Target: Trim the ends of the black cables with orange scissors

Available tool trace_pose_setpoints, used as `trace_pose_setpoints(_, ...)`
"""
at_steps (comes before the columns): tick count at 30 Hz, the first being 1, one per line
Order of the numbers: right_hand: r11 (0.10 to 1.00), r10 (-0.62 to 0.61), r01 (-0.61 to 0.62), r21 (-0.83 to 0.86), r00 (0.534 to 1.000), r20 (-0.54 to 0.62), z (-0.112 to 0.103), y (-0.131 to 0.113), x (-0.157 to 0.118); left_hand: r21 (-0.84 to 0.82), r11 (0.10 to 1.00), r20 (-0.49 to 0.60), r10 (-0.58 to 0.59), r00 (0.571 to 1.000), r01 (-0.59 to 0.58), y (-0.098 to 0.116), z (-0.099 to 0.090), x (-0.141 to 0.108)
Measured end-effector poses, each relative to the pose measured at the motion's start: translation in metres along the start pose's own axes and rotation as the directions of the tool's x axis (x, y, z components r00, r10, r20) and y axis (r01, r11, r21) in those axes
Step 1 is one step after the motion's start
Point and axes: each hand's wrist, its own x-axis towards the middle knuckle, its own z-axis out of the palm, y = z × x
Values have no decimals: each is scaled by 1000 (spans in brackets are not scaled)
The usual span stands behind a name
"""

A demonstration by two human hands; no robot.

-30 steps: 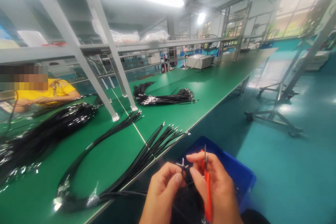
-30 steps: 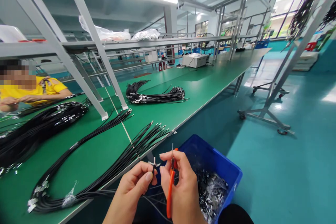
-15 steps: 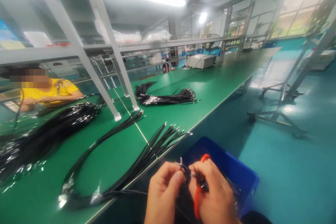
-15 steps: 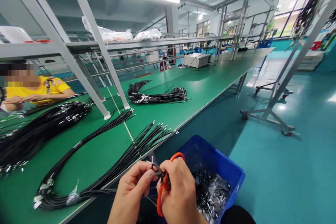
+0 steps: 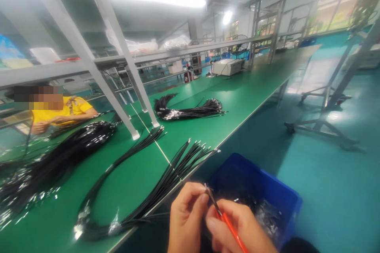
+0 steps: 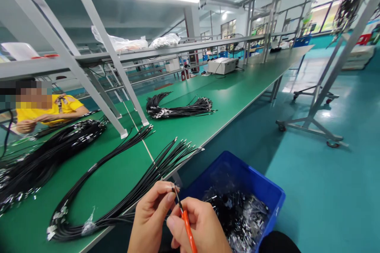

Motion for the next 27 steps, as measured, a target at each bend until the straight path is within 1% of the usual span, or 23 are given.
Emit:
trace_pose_setpoints(3,998,26,-27,-62,1000,-14,-1,-1,4,53,998,24,26,999,-27,1,0,-1)
trace_pose_setpoints(7,990,36,-43,-133,998,-55,-2,0,7,133,990,14,36,999,-37,0,2,-1)
trace_pose_setpoints(11,989,35,-46,-138,996,-88,-2,3,7,190,981,27,28,999,-32,-2,3,0)
trace_pose_setpoints(15,987,-3,-15,-161,994,-108,-2,6,9,222,974,32,26,999,-33,-2,4,0)
trace_pose_setpoints(17,984,32,-44,-171,997,-74,-3,6,11,231,972,31,28,999,-35,-2,4,0)
trace_pose_setpoints(20,993,77,-76,-86,997,10,-7,8,12,237,971,12,23,1000,-26,-3,3,0)
trace_pose_setpoints(23,999,41,-42,18,996,80,-13,11,8,238,971,-41,41,998,-30,-6,4,1)
trace_pose_setpoints(25,999,13,-19,45,990,139,-16,12,5,238,970,-73,75,995,-55,-8,4,1)
trace_pose_setpoints(27,999,8,-17,51,986,166,-18,12,2,245,965,-87,115,989,-91,-8,6,1)
